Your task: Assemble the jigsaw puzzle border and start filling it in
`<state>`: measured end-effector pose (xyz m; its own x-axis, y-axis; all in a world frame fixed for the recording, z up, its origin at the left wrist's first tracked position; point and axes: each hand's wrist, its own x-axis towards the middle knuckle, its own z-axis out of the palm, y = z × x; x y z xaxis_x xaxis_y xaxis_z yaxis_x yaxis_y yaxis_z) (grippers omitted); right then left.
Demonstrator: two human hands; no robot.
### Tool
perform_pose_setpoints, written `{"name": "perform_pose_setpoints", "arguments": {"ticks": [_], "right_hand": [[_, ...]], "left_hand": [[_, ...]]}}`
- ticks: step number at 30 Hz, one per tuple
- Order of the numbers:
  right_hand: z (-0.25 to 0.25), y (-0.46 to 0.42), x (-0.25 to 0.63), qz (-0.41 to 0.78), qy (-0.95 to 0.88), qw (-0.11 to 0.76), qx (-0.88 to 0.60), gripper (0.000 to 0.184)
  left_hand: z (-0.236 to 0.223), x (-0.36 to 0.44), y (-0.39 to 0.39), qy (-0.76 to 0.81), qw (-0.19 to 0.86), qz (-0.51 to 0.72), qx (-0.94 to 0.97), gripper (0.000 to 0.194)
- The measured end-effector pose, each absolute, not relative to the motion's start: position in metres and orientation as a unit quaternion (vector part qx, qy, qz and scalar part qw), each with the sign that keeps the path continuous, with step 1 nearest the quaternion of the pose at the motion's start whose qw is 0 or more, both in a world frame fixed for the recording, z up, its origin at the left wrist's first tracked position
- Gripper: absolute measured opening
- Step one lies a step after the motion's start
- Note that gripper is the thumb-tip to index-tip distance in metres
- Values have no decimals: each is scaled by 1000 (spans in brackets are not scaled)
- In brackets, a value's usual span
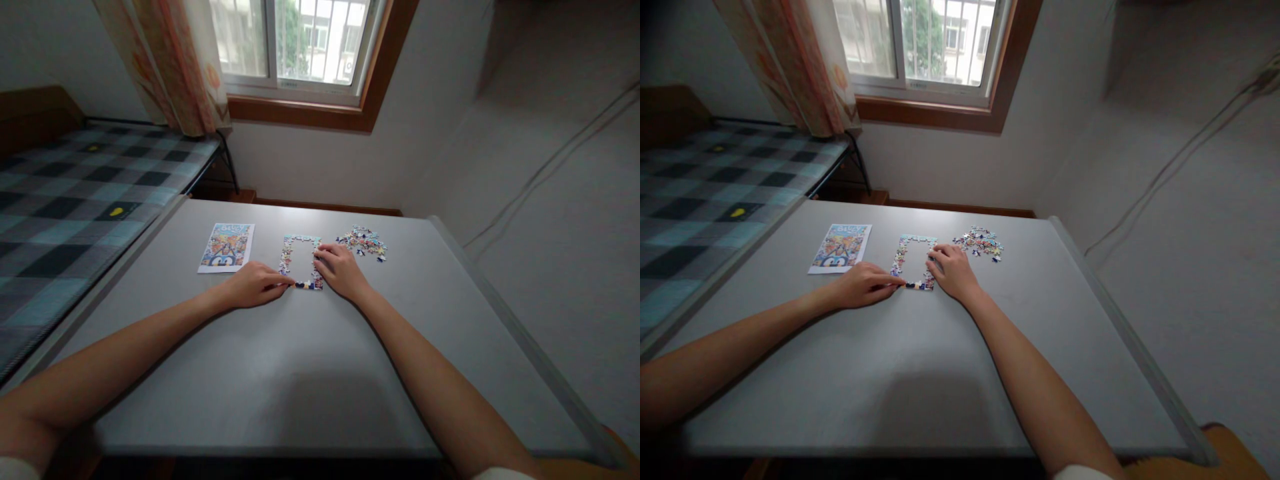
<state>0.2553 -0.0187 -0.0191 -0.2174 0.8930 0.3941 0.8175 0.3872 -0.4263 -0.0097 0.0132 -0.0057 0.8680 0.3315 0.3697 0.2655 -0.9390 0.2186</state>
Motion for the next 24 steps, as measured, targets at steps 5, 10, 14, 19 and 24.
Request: {"name": "perform_pose_setpoints", "arguments": {"ticks": [5,10,14,19,24], "right_hand": [[-20,-18,256,63,-779,305,-544,26],[-19,-19,256,67,-778,303,-546,26],[-19,-19,256,70,-776,304,-548,25],[-20,-18,256,70,-778,299,-548,26],[-20,-18,256,69,-778,294,-551,25]], "left_hand": [[-4,-9,13,155,81,206,963,28],[-4,-9,13,161,83,201,963,30],[-4,-9,13,166,90,199,962,30],[-3,-9,13,169,91,196,962,31],[-4,-10,13,168,86,189,964,30]]}}
